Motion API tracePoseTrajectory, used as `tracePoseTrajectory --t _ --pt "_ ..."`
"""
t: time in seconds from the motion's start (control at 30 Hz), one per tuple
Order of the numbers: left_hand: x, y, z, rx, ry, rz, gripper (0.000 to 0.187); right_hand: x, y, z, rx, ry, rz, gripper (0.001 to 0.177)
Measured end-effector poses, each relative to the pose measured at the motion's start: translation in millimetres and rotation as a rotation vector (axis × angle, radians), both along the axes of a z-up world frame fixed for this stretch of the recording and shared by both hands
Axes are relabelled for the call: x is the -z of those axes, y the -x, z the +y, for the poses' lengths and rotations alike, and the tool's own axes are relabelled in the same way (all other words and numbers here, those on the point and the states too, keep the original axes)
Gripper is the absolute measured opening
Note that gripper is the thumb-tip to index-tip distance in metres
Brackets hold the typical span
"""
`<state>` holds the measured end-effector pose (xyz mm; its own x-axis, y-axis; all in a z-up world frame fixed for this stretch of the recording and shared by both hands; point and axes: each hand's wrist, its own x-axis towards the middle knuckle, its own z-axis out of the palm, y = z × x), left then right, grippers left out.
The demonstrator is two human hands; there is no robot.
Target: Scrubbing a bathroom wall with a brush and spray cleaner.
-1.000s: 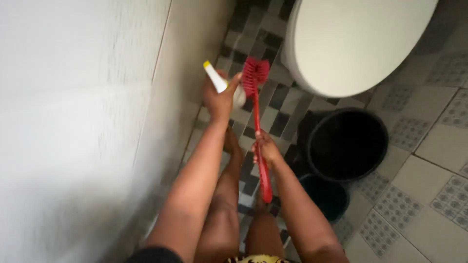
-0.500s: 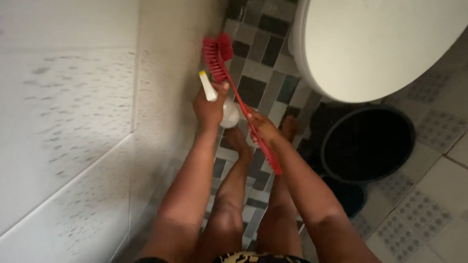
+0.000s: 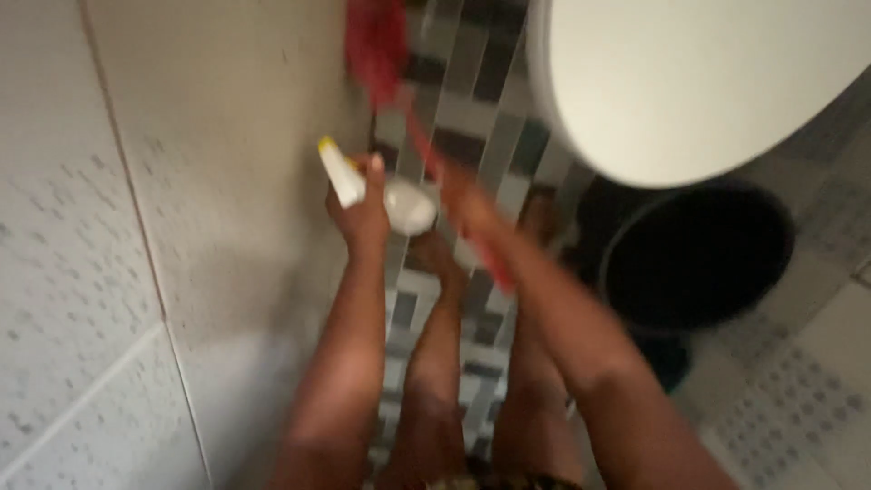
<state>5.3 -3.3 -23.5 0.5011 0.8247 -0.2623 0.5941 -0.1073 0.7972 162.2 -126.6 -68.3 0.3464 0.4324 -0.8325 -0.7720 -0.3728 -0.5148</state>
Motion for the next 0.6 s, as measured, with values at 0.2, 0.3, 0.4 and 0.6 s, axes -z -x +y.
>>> tracePoseTrajectory --t 0.2,0.3,0.4,0.6 --pt "-16 -4 -5 -0.079 -0.139 0.066 0.026 -10 3 11 0.020 -0.001 0.022 0.050" --pt "-8 -9 -10 -0.102 -0.134 0.031 0.027 43 33 -11 0.038 -0.014 0.087 0.053" --pt "-18 -28 -3 -0.060 -0.133 0.096 0.032 107 146 -69 0.032 -0.287 -0.304 0.046" --pt "-32 -69 8 0.093 -0.098 0.364 0.043 24 103 -66 -0.179 -0.006 -0.179 0.051"
